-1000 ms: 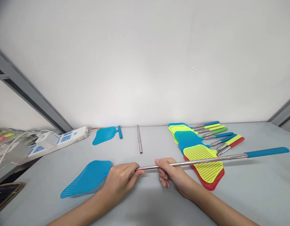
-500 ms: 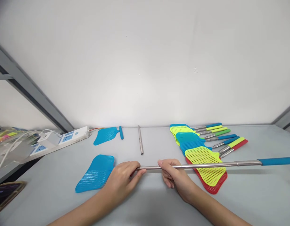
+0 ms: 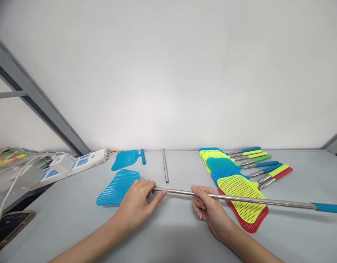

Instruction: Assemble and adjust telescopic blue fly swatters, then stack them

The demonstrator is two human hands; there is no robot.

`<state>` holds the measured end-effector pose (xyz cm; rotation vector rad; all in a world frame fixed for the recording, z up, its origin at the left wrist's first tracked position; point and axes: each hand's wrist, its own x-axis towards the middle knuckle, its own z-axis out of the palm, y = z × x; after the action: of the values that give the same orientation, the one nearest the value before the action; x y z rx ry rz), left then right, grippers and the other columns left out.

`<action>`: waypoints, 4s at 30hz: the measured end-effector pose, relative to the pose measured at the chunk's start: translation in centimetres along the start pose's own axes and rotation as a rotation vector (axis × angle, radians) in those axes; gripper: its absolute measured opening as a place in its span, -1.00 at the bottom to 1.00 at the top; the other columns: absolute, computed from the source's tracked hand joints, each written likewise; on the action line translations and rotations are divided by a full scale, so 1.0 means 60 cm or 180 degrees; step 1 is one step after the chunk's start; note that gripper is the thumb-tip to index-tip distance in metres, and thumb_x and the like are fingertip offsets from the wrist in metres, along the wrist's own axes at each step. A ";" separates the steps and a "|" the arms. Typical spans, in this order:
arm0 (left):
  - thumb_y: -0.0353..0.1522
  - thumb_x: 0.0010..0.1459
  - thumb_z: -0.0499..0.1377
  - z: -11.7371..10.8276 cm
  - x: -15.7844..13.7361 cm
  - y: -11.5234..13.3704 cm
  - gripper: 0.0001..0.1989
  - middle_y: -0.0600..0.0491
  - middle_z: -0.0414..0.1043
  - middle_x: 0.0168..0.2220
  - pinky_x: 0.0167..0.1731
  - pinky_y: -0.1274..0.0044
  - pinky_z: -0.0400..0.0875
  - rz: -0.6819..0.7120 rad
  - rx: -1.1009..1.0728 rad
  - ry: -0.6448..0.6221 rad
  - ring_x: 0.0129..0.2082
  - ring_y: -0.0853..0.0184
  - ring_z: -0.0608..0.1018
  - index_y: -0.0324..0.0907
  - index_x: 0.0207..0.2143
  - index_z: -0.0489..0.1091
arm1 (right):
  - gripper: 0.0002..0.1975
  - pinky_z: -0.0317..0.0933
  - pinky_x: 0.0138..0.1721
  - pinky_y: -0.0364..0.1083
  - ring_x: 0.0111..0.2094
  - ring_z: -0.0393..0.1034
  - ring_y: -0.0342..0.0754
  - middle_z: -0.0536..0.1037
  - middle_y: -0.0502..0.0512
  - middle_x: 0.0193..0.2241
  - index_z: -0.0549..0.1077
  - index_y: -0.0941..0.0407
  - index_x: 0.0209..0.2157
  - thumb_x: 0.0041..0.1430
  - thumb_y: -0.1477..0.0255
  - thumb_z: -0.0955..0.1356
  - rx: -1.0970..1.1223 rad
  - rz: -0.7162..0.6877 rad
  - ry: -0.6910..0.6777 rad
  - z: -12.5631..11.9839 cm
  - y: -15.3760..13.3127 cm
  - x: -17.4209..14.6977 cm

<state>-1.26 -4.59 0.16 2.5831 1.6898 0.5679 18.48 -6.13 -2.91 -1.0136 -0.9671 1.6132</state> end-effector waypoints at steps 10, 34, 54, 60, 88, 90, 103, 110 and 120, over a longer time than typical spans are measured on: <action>-0.17 0.13 -0.10 0.001 -0.004 -0.001 -0.65 0.11 0.28 -0.55 -0.43 0.53 0.14 0.0143 -0.0262 -0.0085 -0.51 0.39 0.30 -0.19 -0.58 0.19 | -0.55 -0.21 -0.68 -0.16 -0.77 -0.08 -0.25 -0.03 -0.13 -0.81 -0.03 0.11 -0.77 0.05 0.27 0.23 0.0169 -0.0059 0.0050 0.000 0.003 -0.002; -0.28 0.17 -0.16 0.004 -0.023 -0.003 -0.68 0.15 0.30 -0.63 -0.62 0.59 -0.02 0.0372 -0.0101 -0.0716 -0.63 0.43 0.33 -0.17 -0.59 0.15 | -0.56 -0.04 -0.59 -0.20 -0.66 0.12 -0.20 0.15 -0.07 -0.73 0.24 0.18 -0.61 0.13 0.16 0.09 -0.0844 0.0424 -0.1130 -0.002 -0.018 -0.011; -0.24 0.17 -0.20 -0.003 -0.024 0.010 -0.64 0.12 0.28 -0.63 -0.61 0.58 -0.07 0.0247 -0.0258 -0.1082 -0.62 0.44 0.32 -0.19 -0.61 0.12 | -0.61 -0.08 -0.59 -0.21 -0.61 0.13 -0.22 0.14 -0.05 -0.63 0.26 0.21 -0.55 0.17 0.24 0.08 -0.0924 0.0373 -0.1549 -0.008 -0.009 -0.014; -0.24 0.17 -0.20 -0.007 -0.024 0.010 -0.64 0.13 0.29 -0.62 -0.61 0.57 -0.06 0.0274 -0.0281 -0.1085 -0.62 0.43 0.33 -0.19 -0.61 0.10 | -0.60 -0.07 -0.61 -0.22 -0.62 0.14 -0.23 0.14 -0.06 -0.65 0.27 0.21 -0.56 0.17 0.25 0.09 -0.0864 0.0364 -0.1527 -0.006 -0.010 -0.012; -0.24 0.18 -0.15 -0.004 -0.021 0.013 -0.73 0.12 0.33 -0.51 -0.49 0.58 0.14 0.0499 -0.0576 -0.0685 -0.50 0.40 0.36 -0.16 -0.43 0.24 | -0.60 -0.12 -0.66 -0.22 -0.73 0.05 -0.27 0.15 -0.09 -0.79 0.17 0.19 -0.74 0.07 0.28 0.24 -0.0330 0.0162 -0.0986 -0.005 0.002 -0.005; -0.28 0.19 -0.17 -0.007 -0.022 0.013 -0.74 0.12 0.32 -0.49 -0.46 0.57 0.15 0.0620 -0.0601 -0.0731 -0.47 0.40 0.35 -0.15 -0.40 0.24 | -0.58 -0.11 -0.64 -0.21 -0.73 0.03 -0.28 0.13 -0.10 -0.79 0.13 0.18 -0.75 0.08 0.28 0.23 -0.0328 0.0136 -0.0995 -0.002 0.001 -0.006; -0.38 0.18 -0.16 -0.002 -0.015 0.007 -0.75 0.02 0.29 -0.32 -0.28 0.50 0.25 0.0902 -0.0720 -0.0636 -0.30 0.35 0.34 -0.15 -0.21 0.27 | -0.62 -0.02 -0.66 -0.22 -0.71 0.13 -0.23 0.24 -0.04 -0.77 0.34 0.23 -0.60 0.10 0.25 0.17 -0.0370 0.0421 -0.0804 0.005 -0.005 -0.008; -0.47 0.12 -0.07 0.003 -0.038 0.018 -0.69 -0.09 0.21 -0.06 -0.04 0.38 0.12 0.1277 -0.1079 0.0144 0.01 0.22 0.18 -0.14 -0.06 0.22 | -0.62 -0.06 -0.71 -0.23 -0.74 0.13 -0.22 0.18 -0.06 -0.79 0.32 0.23 -0.63 0.08 0.26 0.17 0.0164 0.0309 -0.0639 0.000 0.006 -0.001; -0.20 0.11 -0.03 0.035 -0.058 0.065 -0.70 0.04 0.32 -0.46 -0.41 0.58 0.27 -0.0539 -0.4166 -0.1130 -0.46 0.43 0.38 -0.24 -0.28 0.30 | -0.62 -0.05 -0.69 -0.22 -0.72 0.13 -0.22 0.20 -0.05 -0.78 0.32 0.22 -0.62 0.06 0.22 0.19 0.0079 0.0239 -0.0498 0.007 0.002 -0.008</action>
<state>1.61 -8.91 -2.08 1.4479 0.8623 0.7663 18.16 -6.64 -2.80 -0.9269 -1.0208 1.7839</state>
